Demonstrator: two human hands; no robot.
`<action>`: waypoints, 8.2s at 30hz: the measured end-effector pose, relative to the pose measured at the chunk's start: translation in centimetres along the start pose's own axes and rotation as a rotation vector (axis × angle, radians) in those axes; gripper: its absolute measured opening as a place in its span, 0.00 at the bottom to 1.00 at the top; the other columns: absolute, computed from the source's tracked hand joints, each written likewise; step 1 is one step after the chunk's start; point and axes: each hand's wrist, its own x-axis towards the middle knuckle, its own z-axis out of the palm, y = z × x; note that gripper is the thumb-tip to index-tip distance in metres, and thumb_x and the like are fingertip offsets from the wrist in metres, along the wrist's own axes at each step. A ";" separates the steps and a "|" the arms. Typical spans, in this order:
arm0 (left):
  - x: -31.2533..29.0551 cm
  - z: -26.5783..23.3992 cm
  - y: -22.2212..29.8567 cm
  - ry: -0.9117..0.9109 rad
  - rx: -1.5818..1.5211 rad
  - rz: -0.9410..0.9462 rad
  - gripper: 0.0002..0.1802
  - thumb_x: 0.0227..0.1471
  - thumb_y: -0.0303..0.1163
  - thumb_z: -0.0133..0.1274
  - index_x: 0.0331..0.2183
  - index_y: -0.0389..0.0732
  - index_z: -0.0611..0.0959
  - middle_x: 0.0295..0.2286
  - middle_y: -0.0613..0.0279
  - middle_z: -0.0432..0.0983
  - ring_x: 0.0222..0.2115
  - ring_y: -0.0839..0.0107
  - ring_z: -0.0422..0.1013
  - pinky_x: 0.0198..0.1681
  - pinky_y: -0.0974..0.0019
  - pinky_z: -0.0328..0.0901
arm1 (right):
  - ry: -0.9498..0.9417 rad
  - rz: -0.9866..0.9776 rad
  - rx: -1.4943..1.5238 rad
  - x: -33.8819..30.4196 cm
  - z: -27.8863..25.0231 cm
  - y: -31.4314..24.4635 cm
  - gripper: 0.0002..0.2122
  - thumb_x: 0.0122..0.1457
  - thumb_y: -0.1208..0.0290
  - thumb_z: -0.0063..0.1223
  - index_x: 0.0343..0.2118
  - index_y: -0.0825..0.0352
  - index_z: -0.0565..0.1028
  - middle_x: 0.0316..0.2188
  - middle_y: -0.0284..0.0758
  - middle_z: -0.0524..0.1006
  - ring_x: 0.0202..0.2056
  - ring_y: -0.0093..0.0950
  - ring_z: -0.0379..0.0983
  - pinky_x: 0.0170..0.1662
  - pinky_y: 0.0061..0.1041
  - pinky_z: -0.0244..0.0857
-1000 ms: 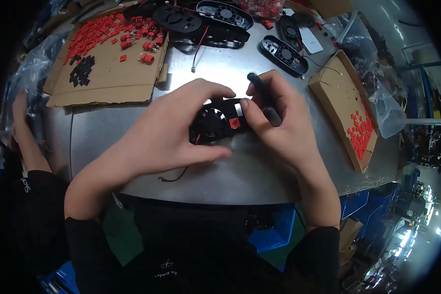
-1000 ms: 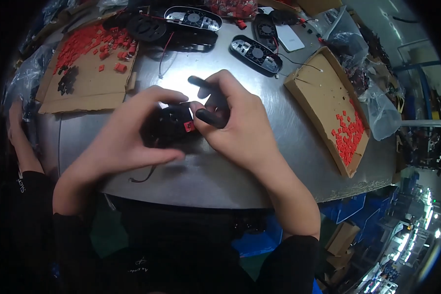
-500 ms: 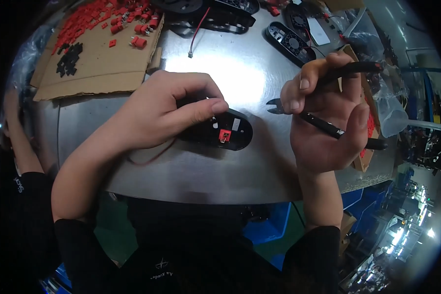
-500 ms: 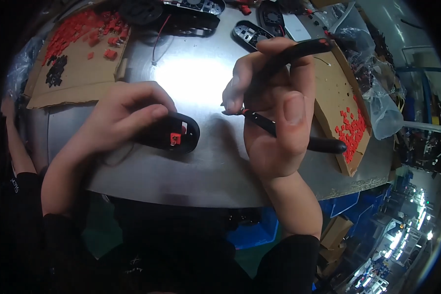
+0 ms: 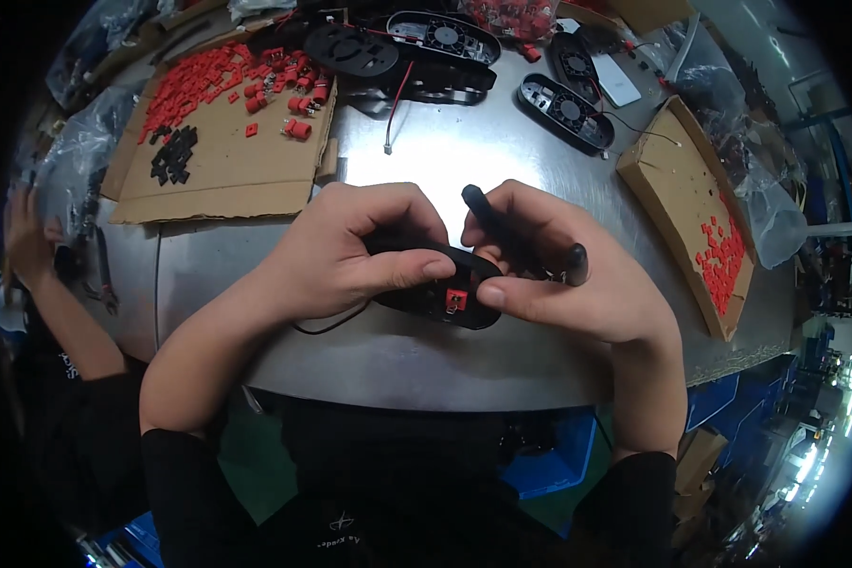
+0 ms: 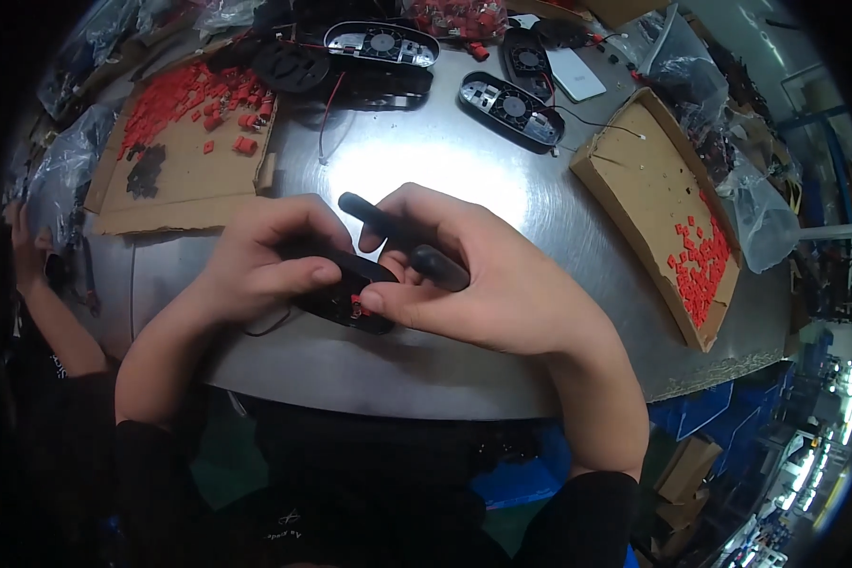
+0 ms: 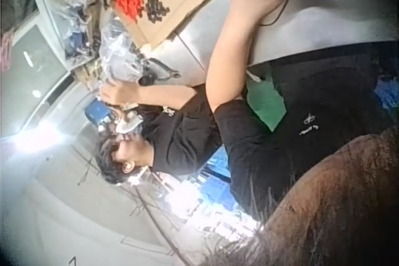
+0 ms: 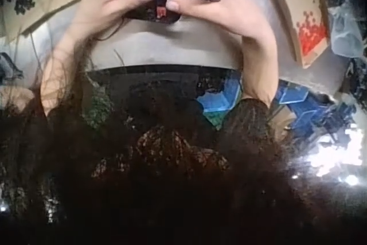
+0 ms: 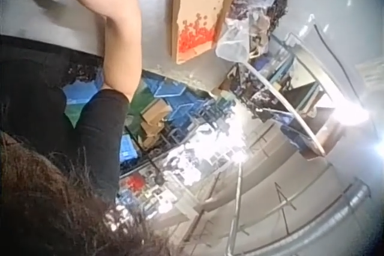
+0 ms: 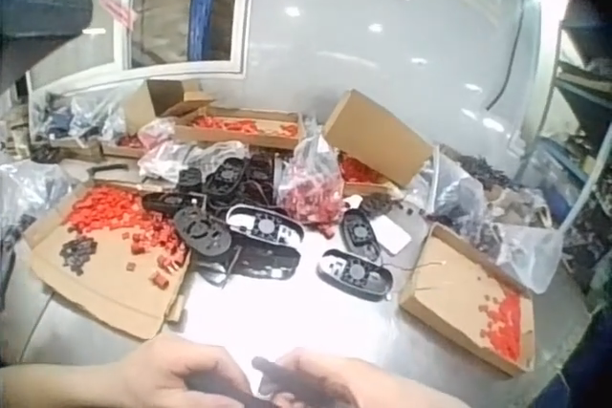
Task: Manually assembling electronic components into plastic housings using pliers.
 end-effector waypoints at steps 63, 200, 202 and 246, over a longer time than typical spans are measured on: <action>1.0 -17.9 2.9 0.590 0.688 -0.134 0.40 0.45 0.43 0.70 0.55 0.37 0.75 0.45 0.45 0.78 0.48 0.54 0.76 0.52 0.57 0.69 | 0.012 -0.280 0.938 4.5 -3.1 4.9 0.35 0.66 0.39 0.38 0.59 0.71 0.66 0.30 0.37 0.74 0.28 0.28 0.72 0.32 0.27 0.66; -0.3 -0.2 1.8 -0.020 -0.418 -0.368 0.27 0.67 0.56 0.44 0.43 0.41 0.81 0.24 0.63 0.77 0.18 0.74 0.73 0.13 0.71 0.64 | 0.610 -0.379 0.384 2.1 0.1 5.6 0.07 0.65 0.71 0.54 0.43 0.63 0.70 0.34 0.31 0.74 0.31 0.20 0.71 0.33 0.17 0.66; 0.1 0.6 -0.3 0.131 -0.386 -0.301 0.24 0.69 0.52 0.40 0.46 0.41 0.78 0.31 0.59 0.77 0.23 0.74 0.76 0.20 0.69 0.68 | 0.480 -0.328 0.600 2.1 0.7 6.1 0.08 0.64 0.69 0.56 0.41 0.63 0.70 0.32 0.30 0.72 0.29 0.19 0.68 0.33 0.19 0.67; 0.1 1.5 0.3 -0.142 -1.156 -0.409 0.45 0.66 0.63 0.27 0.68 0.37 0.56 0.34 0.49 0.73 0.17 0.67 0.71 0.17 0.69 0.67 | 0.290 -0.362 0.433 0.6 2.2 4.4 0.08 0.65 0.76 0.56 0.44 0.69 0.72 0.42 0.39 0.80 0.33 0.20 0.75 0.35 0.20 0.72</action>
